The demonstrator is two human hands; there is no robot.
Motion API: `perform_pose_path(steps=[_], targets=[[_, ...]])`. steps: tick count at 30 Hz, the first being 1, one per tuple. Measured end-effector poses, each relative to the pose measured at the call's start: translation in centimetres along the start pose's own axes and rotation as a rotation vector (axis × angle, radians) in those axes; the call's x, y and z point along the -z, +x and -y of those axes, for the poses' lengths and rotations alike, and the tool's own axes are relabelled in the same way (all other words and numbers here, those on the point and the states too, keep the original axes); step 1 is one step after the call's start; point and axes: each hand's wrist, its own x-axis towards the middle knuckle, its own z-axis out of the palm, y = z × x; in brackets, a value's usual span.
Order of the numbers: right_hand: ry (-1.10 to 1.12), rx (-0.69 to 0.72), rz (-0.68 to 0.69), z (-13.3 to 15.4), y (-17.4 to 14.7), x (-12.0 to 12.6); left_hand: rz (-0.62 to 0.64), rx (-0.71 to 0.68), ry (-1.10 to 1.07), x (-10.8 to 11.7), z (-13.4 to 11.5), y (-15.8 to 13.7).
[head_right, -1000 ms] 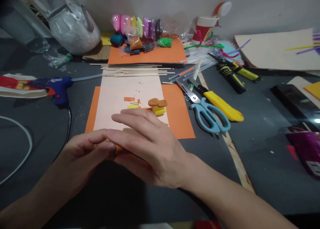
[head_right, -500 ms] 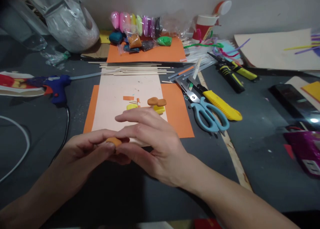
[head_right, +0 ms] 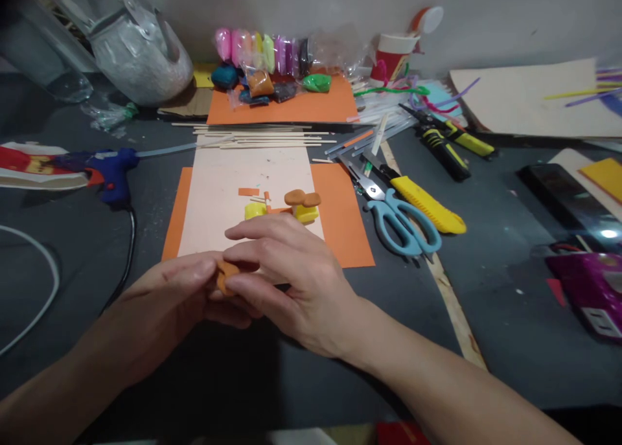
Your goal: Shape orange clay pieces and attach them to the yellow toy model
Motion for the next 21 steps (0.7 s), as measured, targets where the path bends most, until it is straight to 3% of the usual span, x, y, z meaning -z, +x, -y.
perform_pose_path(steps=[7, 15, 21], targets=[[-0.039, 0.003, 0.03, -0.12, 0.02, -0.3, 0.029, 0.057, -0.048, -0.42, -0.29, 0.2], [-0.234, 0.215, 0.064, -0.78, 0.35, -0.15, -0.067, 0.013, -0.044, -0.41, -0.13, 0.58], [-0.332, 0.245, 0.023, -0.57, 0.05, 0.29, 0.068, -0.058, 0.043, -0.4, -0.02, 0.15]])
